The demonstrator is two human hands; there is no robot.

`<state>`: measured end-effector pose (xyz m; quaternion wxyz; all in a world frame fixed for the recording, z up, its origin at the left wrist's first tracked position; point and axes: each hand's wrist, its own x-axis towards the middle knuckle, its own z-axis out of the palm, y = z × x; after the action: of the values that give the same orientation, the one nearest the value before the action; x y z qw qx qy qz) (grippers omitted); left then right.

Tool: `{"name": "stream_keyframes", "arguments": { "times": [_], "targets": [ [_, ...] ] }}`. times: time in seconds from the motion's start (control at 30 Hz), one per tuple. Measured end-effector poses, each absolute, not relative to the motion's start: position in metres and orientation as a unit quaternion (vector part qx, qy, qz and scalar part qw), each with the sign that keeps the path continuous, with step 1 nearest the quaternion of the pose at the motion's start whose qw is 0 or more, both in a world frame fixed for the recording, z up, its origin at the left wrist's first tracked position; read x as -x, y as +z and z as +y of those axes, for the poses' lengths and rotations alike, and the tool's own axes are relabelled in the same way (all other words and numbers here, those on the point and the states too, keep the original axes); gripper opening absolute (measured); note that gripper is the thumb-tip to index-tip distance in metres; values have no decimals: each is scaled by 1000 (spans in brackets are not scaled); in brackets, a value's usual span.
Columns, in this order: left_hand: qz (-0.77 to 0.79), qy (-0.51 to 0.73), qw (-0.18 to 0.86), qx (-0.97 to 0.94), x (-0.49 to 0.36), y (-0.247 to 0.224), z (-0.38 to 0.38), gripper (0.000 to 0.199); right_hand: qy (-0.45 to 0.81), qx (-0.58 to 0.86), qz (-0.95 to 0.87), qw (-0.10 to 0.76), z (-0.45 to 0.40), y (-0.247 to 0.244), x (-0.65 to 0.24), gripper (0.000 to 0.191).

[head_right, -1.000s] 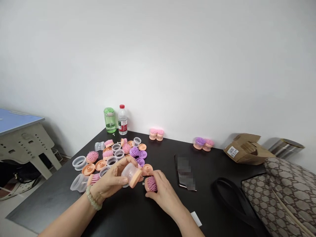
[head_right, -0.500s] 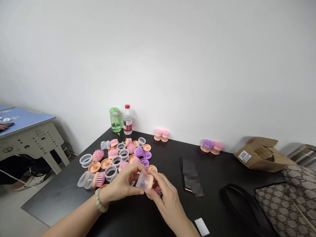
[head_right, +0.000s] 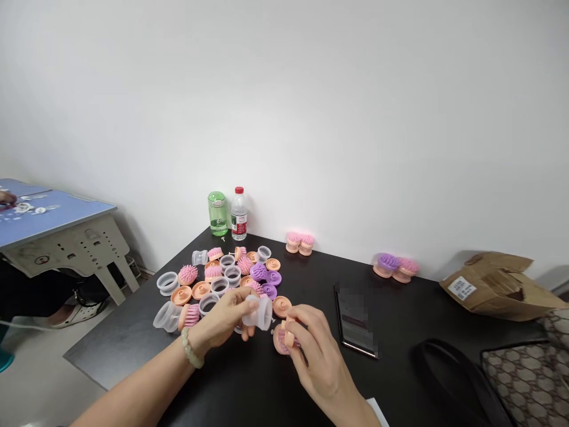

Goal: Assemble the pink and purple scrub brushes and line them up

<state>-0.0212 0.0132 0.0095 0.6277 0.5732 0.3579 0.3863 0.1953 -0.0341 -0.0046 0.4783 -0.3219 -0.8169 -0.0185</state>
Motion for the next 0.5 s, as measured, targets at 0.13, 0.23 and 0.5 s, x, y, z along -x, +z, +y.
{"name": "stream_keyframes", "arguments": {
  "times": [0.13, 0.23, 0.5],
  "targets": [
    [341, 379, 581, -635, 33, 23, 13, 38, 47, 442, -741, 503, -26, -1, -214, 31],
    [294, 315, 443, -786, 40, 34, 12, 36, 211, 510, -698, 456, -17, 0, -232, 18],
    [292, 144, 173, -930, 45, 32, 15, 58, 371, 505, -733, 265, -8, -4, -241, 20]
  ]
}}
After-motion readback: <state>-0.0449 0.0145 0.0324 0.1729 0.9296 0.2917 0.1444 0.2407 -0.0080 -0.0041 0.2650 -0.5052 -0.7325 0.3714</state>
